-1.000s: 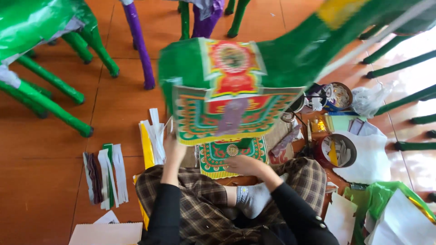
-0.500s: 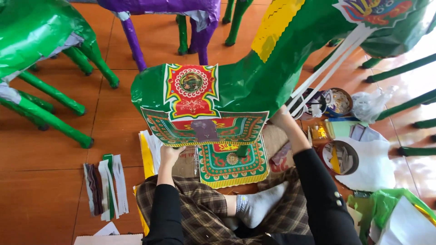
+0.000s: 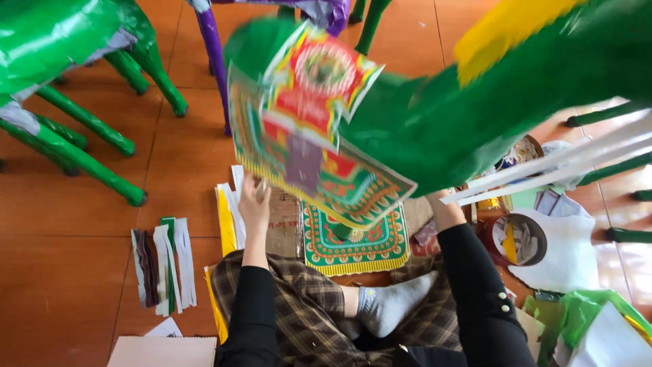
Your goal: The person sits on the floor and applies decorative paper cutouts to a green piñata. They smooth the paper onto the surface, apply glue from a metal pot using a brush, and attach additional white and gold paper strips to the piñata's body and neck.
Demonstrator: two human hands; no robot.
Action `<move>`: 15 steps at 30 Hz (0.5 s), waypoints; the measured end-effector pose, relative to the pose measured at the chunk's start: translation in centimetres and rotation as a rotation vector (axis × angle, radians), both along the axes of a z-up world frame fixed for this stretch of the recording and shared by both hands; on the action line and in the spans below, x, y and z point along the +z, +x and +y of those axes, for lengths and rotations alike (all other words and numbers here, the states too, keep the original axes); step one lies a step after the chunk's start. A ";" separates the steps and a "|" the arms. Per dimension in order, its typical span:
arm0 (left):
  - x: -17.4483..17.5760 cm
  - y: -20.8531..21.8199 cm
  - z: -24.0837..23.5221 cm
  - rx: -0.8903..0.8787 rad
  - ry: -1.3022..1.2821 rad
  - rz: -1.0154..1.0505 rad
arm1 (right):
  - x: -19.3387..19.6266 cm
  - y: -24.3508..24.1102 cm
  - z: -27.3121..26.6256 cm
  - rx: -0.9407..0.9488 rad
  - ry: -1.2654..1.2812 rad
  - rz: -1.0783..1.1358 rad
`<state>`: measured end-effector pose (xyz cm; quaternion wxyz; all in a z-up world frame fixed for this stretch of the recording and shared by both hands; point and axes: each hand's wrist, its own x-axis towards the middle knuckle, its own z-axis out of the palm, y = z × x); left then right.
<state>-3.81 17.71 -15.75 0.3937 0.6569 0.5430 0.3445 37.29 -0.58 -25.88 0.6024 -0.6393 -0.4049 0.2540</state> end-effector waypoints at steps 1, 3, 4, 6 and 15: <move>0.6 0.4 -0.6 -0.065 0.065 -0.070 | -0.8 0.2 -0.7 -0.008 0.014 0.034; 2.7 0.4 -3.5 -0.237 -0.052 -0.130 | -9.3 6.1 -2.9 -0.022 0.054 0.100; 3.8 0.4 -4.9 -0.409 -0.168 -0.188 | -15.0 7.0 -2.1 -0.028 0.076 0.133; 3.0 1.1 -6.5 -0.442 -0.191 -0.244 | 0.3 -2.9 3.8 -0.151 0.027 0.087; -5.5 2.2 -4.2 -0.196 0.105 0.248 | 15.0 -16.4 5.0 -0.277 -0.104 0.044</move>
